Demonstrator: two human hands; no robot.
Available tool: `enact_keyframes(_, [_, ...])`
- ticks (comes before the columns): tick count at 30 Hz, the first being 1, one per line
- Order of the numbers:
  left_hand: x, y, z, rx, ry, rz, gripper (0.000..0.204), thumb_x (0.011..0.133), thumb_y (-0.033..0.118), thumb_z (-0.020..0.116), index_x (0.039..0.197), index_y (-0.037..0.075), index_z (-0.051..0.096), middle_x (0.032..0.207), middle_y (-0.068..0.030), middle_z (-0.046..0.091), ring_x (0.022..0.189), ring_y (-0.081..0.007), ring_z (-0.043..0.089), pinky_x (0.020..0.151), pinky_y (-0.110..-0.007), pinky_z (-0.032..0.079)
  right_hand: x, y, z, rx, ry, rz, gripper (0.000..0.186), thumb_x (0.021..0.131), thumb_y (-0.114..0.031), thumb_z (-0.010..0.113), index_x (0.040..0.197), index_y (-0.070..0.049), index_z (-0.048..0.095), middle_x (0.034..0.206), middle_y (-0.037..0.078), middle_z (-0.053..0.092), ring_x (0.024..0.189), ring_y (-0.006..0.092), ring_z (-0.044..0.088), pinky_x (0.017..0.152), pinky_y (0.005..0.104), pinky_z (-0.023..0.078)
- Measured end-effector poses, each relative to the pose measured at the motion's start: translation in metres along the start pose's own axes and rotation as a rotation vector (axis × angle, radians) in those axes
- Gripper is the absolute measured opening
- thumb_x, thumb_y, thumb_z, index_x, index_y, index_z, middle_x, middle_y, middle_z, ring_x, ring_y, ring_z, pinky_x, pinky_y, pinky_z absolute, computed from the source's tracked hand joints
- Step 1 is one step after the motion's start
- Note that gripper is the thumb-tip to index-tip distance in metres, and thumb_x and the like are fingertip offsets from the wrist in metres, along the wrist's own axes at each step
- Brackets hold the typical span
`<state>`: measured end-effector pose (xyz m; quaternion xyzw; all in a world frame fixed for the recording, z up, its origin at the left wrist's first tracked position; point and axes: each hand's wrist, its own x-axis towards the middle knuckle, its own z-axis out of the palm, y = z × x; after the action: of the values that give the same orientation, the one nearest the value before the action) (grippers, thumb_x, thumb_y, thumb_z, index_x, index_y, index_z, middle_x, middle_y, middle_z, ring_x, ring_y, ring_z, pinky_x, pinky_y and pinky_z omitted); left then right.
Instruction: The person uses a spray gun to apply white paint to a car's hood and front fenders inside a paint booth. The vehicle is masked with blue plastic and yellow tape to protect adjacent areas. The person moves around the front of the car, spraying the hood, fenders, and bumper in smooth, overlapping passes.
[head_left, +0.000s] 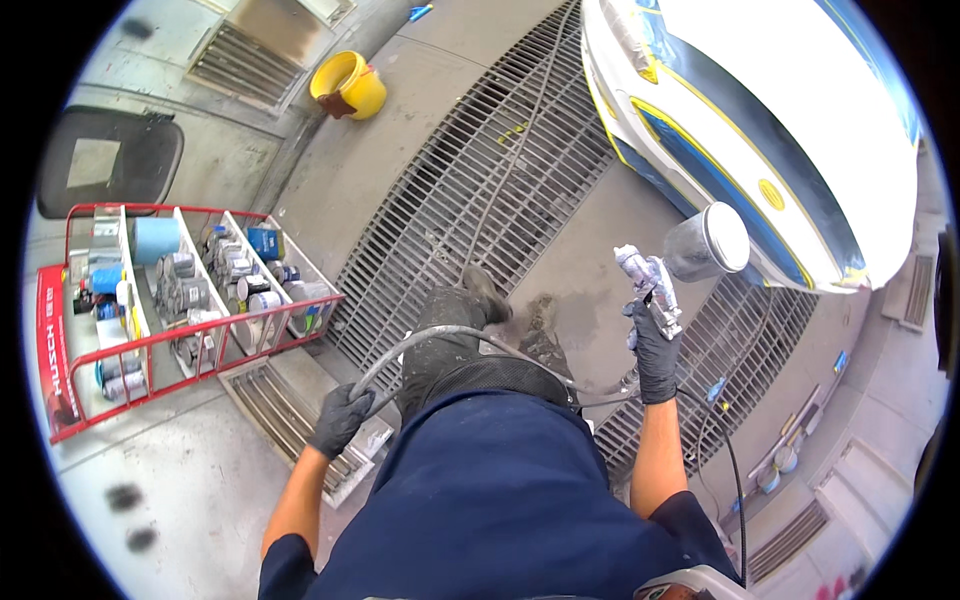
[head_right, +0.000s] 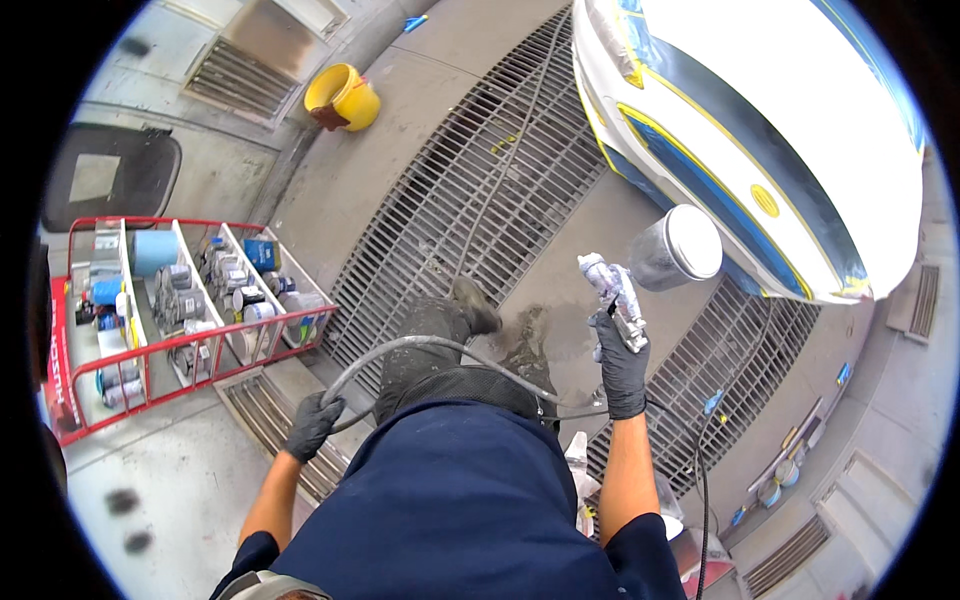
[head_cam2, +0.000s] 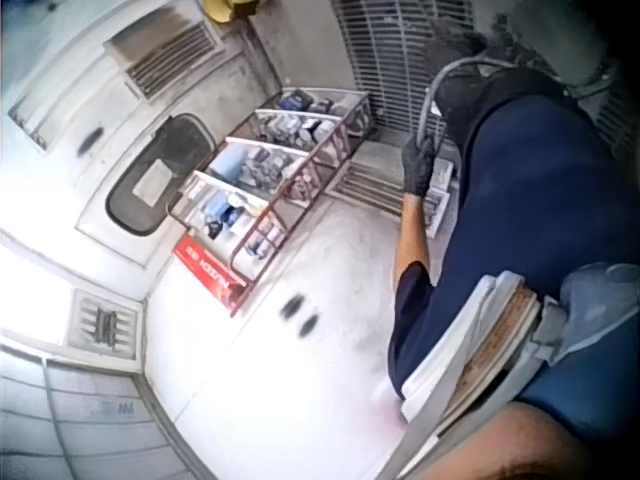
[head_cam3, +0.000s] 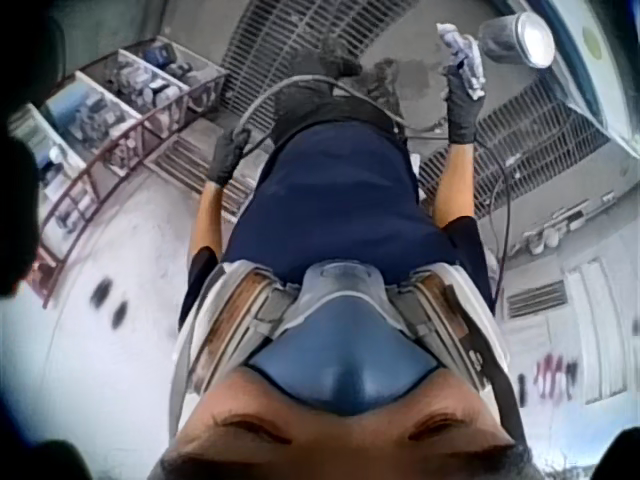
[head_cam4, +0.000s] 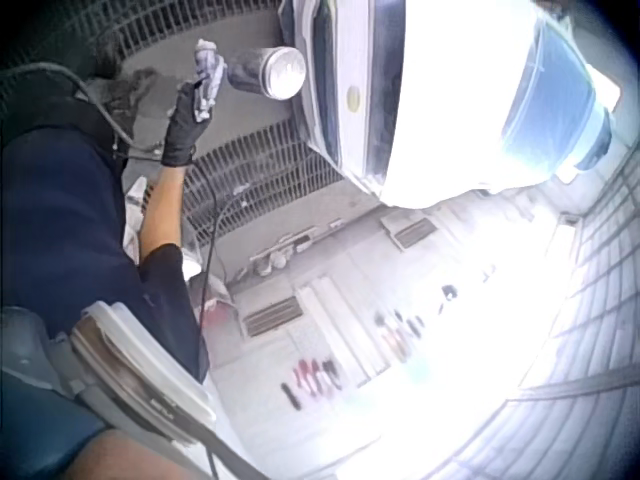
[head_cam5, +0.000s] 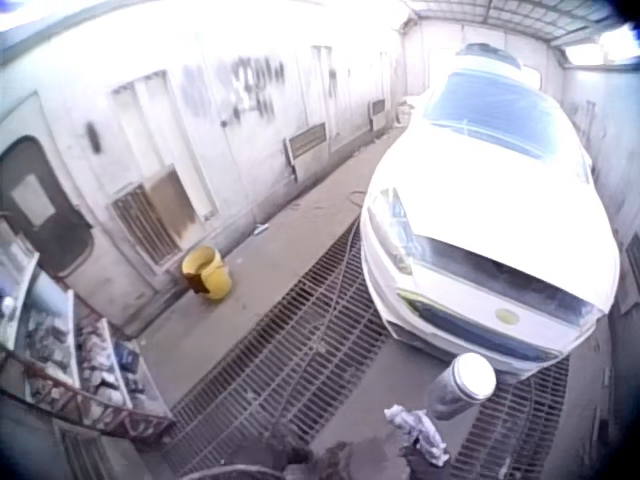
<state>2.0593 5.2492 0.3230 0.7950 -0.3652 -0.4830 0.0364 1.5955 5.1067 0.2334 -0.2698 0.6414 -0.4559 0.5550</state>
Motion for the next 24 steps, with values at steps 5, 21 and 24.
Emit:
enact_keyframes(5, [-0.122, 0.136, -0.042, 0.004, 0.207, 0.110, 0.022, 0.090, 0.020, 0.064, 0.081, 0.001, 0.058, 0.065, 0.0050, 0.045, 0.061, -0.0065, 0.040, 0.053, -0.027, 0.035, 0.029, -0.020, 0.005, 0.088, -0.107, -0.041, 0.019, 0.092, -0.022, 0.067, 0.102, -0.008, 0.062, 0.079, 0.002, 0.066, 0.048, 0.0037, 0.046, 0.040, 0.0200, 0.035])
enact_keyframes(21, [-0.124, 0.335, -0.083, 0.229, 0.424, 0.640, 0.040, 0.089, 0.006, 0.068, 0.125, -0.002, 0.050, 0.107, -0.0073, 0.057, 0.096, -0.0139, 0.059, 0.084, -0.027, 0.051, 0.029, -0.055, -0.039, 0.254, -0.112, 0.059, 0.017, 0.089, -0.016, 0.070, 0.103, -0.005, 0.067, 0.082, 0.002, 0.068, 0.056, 0.0037, 0.051, 0.046, 0.0211, 0.039])
enact_keyframes(24, [-0.100, 0.384, -0.087, 0.475, 0.419, 0.750, 0.023, 0.088, 0.001, 0.067, 0.109, -0.002, 0.058, 0.094, -0.0053, 0.059, 0.084, -0.0105, 0.058, 0.072, -0.026, 0.050, 0.032, -0.044, -0.039, 0.341, -0.035, 0.030, 0.021, 0.090, -0.017, 0.069, 0.107, -0.005, 0.065, 0.082, 0.003, 0.067, 0.053, 0.0037, 0.050, 0.044, 0.0205, 0.038])
